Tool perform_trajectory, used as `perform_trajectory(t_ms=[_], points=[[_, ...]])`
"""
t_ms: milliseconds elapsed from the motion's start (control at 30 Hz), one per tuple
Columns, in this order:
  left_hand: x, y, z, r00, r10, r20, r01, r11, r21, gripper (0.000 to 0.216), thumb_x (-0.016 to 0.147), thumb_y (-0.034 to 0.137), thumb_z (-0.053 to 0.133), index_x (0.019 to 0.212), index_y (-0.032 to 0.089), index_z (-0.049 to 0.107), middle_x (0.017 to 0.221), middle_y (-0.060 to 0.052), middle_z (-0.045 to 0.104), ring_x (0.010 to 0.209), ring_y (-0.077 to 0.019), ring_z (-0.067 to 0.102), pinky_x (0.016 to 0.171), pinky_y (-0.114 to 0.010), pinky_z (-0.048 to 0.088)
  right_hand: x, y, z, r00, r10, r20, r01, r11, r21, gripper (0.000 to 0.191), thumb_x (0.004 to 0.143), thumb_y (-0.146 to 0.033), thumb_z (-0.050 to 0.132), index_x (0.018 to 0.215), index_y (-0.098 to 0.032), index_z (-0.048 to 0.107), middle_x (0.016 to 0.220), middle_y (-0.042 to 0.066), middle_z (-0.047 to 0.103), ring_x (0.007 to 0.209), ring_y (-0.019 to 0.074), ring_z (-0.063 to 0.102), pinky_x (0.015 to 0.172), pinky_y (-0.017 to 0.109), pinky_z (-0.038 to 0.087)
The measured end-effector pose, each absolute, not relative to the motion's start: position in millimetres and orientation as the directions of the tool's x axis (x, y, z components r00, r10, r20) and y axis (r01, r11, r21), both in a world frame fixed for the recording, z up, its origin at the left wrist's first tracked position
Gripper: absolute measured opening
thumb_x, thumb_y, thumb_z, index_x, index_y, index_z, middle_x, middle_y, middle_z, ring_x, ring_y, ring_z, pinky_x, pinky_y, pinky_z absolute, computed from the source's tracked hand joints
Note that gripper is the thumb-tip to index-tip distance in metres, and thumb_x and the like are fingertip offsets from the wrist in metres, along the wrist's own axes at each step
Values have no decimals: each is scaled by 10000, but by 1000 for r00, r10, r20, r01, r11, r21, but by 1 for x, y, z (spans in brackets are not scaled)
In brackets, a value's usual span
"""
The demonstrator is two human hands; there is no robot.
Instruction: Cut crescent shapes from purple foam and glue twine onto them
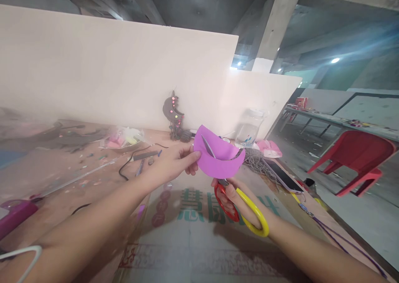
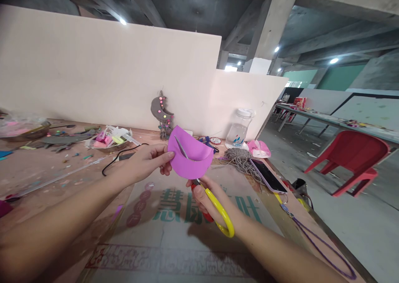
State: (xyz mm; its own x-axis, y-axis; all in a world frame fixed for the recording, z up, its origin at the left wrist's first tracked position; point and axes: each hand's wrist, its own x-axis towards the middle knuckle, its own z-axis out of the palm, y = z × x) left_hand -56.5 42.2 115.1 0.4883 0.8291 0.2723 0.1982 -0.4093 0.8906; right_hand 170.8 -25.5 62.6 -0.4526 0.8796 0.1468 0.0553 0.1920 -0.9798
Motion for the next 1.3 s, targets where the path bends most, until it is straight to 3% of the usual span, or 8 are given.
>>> perform_trajectory(t_ms=[433, 767, 933, 1100, 1300], points=[[-58, 44, 115, 513, 816, 265, 186, -407, 894, 390, 922, 505, 544, 742, 164, 600, 659, -19, 646, 622, -133, 610, 634, -262, 496, 171, -25, 62, -453, 881, 136, 41, 174, -984, 467, 922, -651, 490, 1045, -201, 470, 656, -79, 337, 479, 62, 267, 433, 210, 229], [-65, 52, 113, 500, 796, 340, 116, -451, 885, 374, 934, 513, 534, 783, 175, 588, 670, 3, 637, 639, -134, 608, 635, -255, 476, 171, -28, 63, -469, 876, 113, 156, 209, -965, 534, 901, -716, 445, 1046, -203, 471, 638, -72, 360, 477, 82, 292, 446, 235, 268], [-58, 44, 110, 505, 799, 326, 227, -487, 843, 367, 947, 486, 521, 768, 180, 617, 688, -2, 657, 661, -131, 611, 664, -251, 480, 173, -26, 60, -489, 848, 204, 248, 360, -900, 519, 907, -723, 420, 853, -208, 458, 669, -34, 402, 582, 120, 376, 554, 277, 330], [-56, 40, 109, 496, 808, 318, 256, -486, 836, 393, 947, 510, 502, 758, 184, 612, 710, -12, 677, 674, -140, 622, 678, -258, 489, 174, -28, 61, -473, 865, 168, 239, 310, -920, 536, 920, -731, 358, 764, -221, 407, 650, -27, 391, 571, 127, 377, 540, 286, 333], [-55, 40, 110, 491, 809, 322, 242, -482, 842, 385, 940, 504, 513, 750, 183, 610, 705, -13, 678, 667, -140, 625, 670, -255, 493, 173, -25, 58, -455, 876, 157, 207, 276, -939, 515, 899, -727, 429, 804, -221, 403, 651, -46, 344, 544, 109, 318, 494, 262, 287]])
